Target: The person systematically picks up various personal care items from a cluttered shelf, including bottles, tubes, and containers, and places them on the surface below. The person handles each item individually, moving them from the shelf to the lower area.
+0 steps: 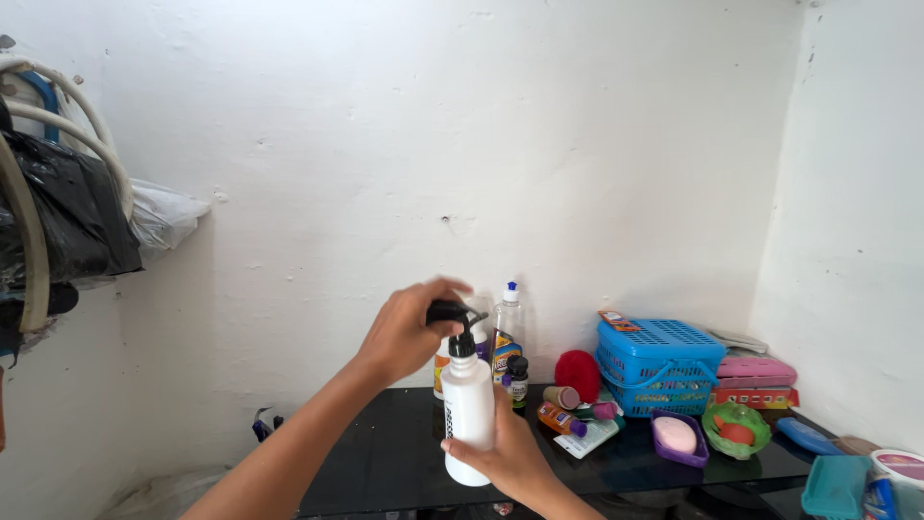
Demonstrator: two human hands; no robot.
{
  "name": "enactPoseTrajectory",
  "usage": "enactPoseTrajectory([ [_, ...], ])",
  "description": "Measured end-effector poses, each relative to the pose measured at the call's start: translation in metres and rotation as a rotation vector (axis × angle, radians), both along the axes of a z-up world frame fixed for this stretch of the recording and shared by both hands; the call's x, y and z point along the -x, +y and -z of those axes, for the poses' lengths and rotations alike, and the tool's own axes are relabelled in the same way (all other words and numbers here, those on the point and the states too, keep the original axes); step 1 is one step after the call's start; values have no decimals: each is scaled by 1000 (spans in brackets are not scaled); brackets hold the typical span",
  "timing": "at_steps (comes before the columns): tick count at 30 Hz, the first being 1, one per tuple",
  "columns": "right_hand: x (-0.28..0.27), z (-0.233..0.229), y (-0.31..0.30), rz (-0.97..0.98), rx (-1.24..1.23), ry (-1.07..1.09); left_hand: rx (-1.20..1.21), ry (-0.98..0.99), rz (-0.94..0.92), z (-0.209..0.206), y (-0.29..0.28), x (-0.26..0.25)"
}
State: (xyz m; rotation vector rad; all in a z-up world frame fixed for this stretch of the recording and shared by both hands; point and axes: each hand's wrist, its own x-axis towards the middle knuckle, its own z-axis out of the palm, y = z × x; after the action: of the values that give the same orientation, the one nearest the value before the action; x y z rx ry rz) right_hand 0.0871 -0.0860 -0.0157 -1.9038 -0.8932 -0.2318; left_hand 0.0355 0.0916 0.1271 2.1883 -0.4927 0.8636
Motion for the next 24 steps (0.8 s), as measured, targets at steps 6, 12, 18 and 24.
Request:
enactPoseTrajectory([
  [6,10,-3,-10,44,-278,100,29,-415,-224,-24,3,-8],
  [12,38,-9,-25,25,-450,652,418,-79,-94,30,14,-10],
  [18,50,-34,-41,13,-377,625,532,270,72,86,-28,-4],
  [24,46,-31,-42,114,-238,479,652,650,170,97,-67,11],
])
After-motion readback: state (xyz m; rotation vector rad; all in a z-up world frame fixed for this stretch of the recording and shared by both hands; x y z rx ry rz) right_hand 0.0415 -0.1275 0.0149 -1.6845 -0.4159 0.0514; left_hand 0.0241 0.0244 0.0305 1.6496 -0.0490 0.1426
